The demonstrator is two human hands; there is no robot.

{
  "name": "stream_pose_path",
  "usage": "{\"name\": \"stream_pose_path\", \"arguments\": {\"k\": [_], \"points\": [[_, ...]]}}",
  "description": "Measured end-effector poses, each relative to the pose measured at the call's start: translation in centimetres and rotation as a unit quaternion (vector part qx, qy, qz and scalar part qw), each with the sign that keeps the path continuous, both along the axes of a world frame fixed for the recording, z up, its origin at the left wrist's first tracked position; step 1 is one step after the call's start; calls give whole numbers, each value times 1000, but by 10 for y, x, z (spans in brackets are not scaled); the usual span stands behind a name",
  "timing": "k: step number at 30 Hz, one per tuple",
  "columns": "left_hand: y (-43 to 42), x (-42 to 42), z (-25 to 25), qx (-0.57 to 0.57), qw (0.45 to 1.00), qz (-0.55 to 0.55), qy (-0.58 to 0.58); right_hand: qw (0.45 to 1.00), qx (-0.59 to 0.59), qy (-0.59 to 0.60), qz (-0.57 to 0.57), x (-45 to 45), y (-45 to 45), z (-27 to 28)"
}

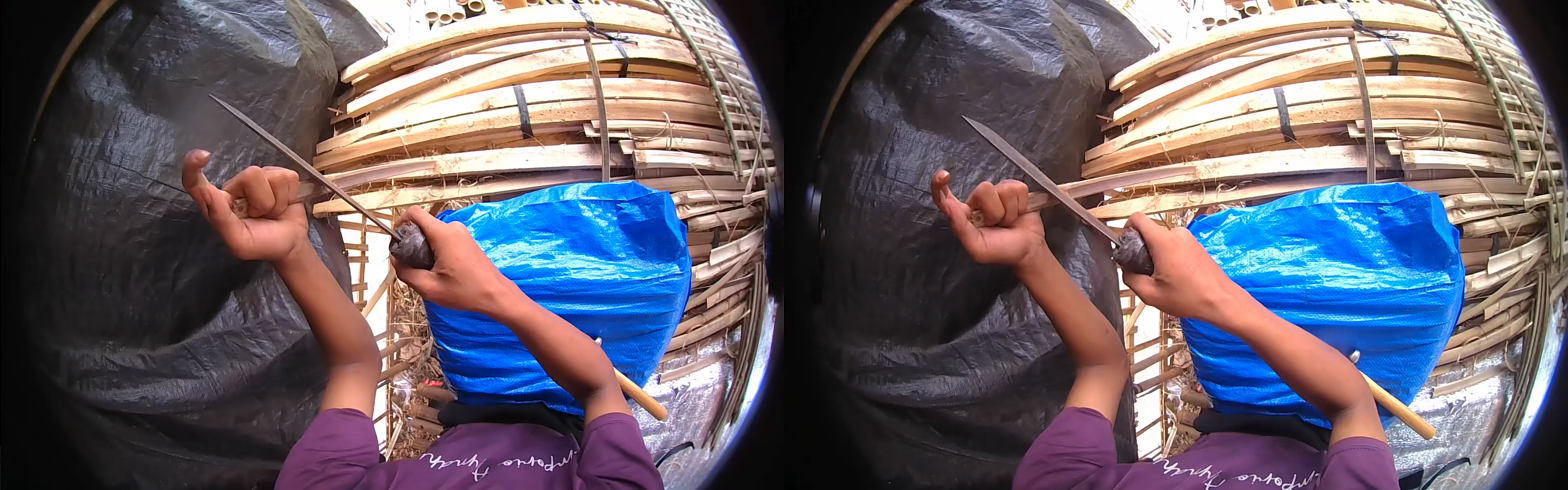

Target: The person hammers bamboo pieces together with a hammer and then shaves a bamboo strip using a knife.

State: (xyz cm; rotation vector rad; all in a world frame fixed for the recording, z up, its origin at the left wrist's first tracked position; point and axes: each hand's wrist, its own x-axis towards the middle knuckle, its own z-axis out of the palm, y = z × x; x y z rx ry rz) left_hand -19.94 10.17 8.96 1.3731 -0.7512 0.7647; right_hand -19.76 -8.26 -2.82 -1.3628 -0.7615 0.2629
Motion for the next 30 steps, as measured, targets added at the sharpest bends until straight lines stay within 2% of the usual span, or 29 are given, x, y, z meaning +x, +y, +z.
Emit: {"name": "stream_pose_path", "arguments": {"k": [5,8,11,12,14,16,17,19,20,21,23,24,28,30], "points": [[5,-4,-7,-22,999,16,-23,999,-4,38,1,9,6,-29],[10,-8,-10,-23,999,1,-31,991,-92,94,-35,23,3,-69],[3,-7,-10,-7,999,-24,-27,989,-132,51,-46,33,-5,-57],[0,-5,-8,2,1000,-15,-22,989,-134,51,-19,35,-9,-42],[-3,-1,-7,11,1000,-7,-19,996,-87,24,13,29,-12,-16],[-6,1,-8,-51,993,100,-42,997,-55,15,42,21,-10,6],[-10,0,-8,-50,993,102,-41,997,-54,15,44,22,-7,5],[-21,1,-8,-117,964,229,-65,997,-64,14,38,27,4,-4],[-27,2,-8,-131,947,281,-79,992,-119,21,29,33,6,-13],[-25,1,-8,-130,947,283,-80,995,-99,23,10,41,14,-36],[-15,-2,-10,-144,939,301,-85,984,-174,40,-18,62,16,-72],[-10,-4,-10,-147,948,271,-82,981,-190,44,-18,73,14,-88],[-10,2,-7,-153,947,271,-76,978,-207,37,-2,82,9,-83],[-9,5,-5,-166,928,322,-83,986,-160,32,36,73,12,-64]]}}
